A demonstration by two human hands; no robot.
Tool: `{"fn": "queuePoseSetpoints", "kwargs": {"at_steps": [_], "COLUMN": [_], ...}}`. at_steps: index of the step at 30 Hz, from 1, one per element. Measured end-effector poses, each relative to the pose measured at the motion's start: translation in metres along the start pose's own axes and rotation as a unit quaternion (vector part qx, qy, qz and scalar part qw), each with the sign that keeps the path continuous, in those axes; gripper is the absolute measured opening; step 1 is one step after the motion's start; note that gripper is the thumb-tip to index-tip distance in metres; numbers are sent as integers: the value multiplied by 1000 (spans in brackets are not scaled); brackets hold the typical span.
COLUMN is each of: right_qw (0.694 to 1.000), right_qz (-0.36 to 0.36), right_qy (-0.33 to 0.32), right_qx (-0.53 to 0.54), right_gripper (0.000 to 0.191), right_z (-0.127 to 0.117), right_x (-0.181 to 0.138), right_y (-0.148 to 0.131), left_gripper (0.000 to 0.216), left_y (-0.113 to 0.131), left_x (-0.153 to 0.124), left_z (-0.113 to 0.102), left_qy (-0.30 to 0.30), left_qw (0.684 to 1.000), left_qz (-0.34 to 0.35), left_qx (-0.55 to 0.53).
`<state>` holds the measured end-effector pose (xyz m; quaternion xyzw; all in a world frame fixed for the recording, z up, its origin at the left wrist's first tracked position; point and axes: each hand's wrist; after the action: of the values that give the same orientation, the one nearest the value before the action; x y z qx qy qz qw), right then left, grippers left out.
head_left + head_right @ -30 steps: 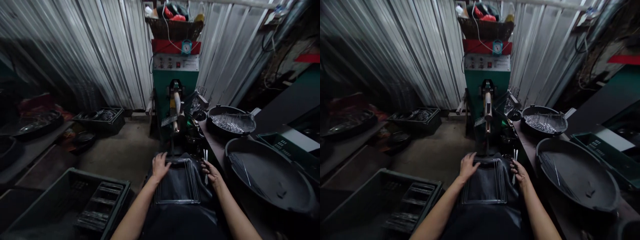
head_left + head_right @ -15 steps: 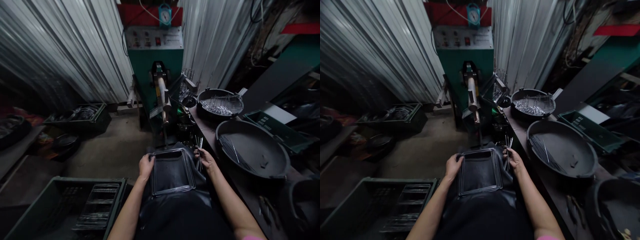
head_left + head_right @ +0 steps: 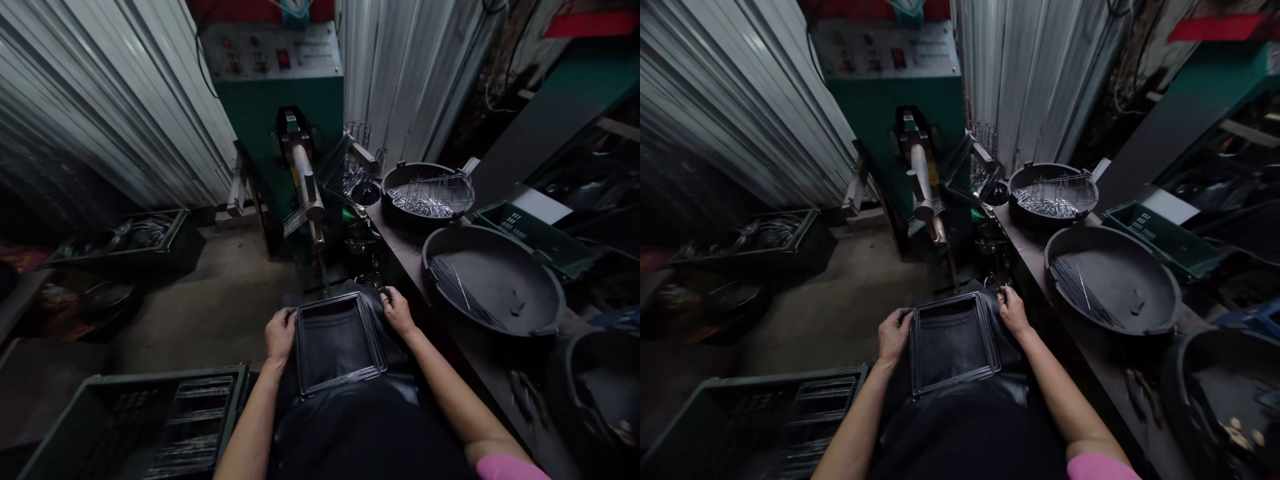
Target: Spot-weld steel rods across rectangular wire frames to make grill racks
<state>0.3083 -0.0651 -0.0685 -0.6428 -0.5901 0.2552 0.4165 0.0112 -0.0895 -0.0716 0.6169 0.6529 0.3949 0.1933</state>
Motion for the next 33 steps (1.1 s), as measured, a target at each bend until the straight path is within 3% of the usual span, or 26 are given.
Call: {"fn": "queuePoseSetpoints", "kwargs": {"at_steps": [4, 7, 11, 13, 17, 22, 28, 33], "right_qw": [998, 998, 993, 983, 939, 875, 859, 863], "right_qz": [29, 8, -81, -123, -216, -263, -238, -211], "right_qy": [-38, -29, -78, -131, -268, -398, -401, -396], "right_qx": [-50, -54, -34, -17, 4, -82, -211, -235], "right_gripper": [29, 27, 15, 17, 40, 65, 67, 58], "right_z": [9, 1, -20, -28, -24, 6, 17, 14], "right_x": [-5, -1, 0, -5, -23, -37, -33, -31], "right_y": [15, 12, -17, -41, -92, -131, -130, -127], "left_gripper": [30, 36, 34, 32, 28, 31, 34, 31], "left_y": [-5, -8, -8, -4, 25, 74, 97, 98], "left_x": [2, -2, -5, 1, 30, 74, 93, 94], "left_z": [-2, 1, -6, -15, -30, -16, 0, 3], "left_qy": [-23, -47, -30, -20, -9, -16, -25, -28], "left_qw": [979, 917, 855, 844, 846, 835, 810, 823], "left_qz": [-118, -218, -274, -279, -247, -208, -188, -167], "left_qx": [-165, -330, -439, -457, -472, -509, -554, -543]}}
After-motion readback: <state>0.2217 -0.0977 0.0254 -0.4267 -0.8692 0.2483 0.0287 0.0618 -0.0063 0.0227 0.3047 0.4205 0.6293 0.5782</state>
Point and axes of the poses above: each hand's wrist, its own x-axis towards the middle knuckle, its own z-axis out of the palm, y = z × x, and after that the axes turned 7 degrees about z, right-handed
